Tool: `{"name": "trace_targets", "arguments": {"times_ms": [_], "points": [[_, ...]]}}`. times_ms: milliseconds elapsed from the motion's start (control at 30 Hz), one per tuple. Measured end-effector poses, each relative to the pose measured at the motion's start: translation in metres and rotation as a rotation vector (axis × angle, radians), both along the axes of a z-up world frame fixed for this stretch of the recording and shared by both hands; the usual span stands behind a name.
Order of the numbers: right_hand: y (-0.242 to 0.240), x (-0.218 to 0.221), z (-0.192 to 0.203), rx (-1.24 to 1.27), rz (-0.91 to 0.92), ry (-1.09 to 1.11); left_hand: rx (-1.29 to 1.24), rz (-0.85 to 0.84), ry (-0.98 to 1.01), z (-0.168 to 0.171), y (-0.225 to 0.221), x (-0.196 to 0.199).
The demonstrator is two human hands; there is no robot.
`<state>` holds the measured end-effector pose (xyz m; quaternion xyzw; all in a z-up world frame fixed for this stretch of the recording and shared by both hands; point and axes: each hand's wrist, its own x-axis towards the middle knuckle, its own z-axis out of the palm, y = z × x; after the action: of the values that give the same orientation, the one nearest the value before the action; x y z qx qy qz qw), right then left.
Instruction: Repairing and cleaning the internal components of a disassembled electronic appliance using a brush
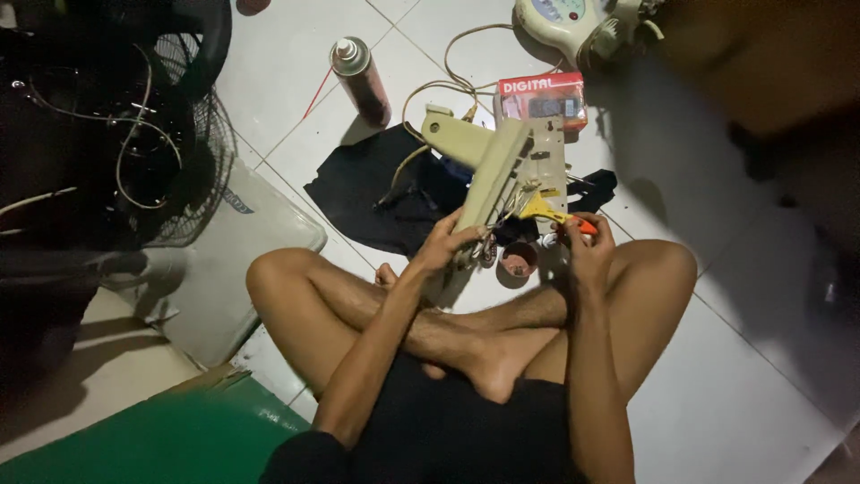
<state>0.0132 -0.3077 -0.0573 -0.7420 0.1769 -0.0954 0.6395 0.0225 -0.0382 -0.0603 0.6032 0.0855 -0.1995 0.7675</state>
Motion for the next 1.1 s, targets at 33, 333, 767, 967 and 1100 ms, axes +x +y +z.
{"name": "trace_targets", "arguments": {"times_ms": [33, 333, 767, 967, 1100], "points": [[0.0, 0.003, -0.005, -0.001, -0.003, 0.003, -0.001, -0.003, 0.003, 0.004, 0.004, -0.002], [0.025, 0.006, 0.012, -0.006, 0.002, -0.025, -0.662, 0.24, 0.333, 0.056, 0.051, -0.001], [0.036, -0.005, 0.042, 0.058, 0.128, -0.044, -0.965, 0.448, 0.177, 0.095, 0.047, 0.006], [0.044, -0.011, 0.067, -0.013, 0.056, -0.145, -1.086, 0.389, 0.195, 0.062, 0.051, -0.002], [0.032, -0.01, 0.064, -0.039, -0.007, -0.325, -1.2, 0.355, 0.232, 0.045, 0.054, -0.014]]}}
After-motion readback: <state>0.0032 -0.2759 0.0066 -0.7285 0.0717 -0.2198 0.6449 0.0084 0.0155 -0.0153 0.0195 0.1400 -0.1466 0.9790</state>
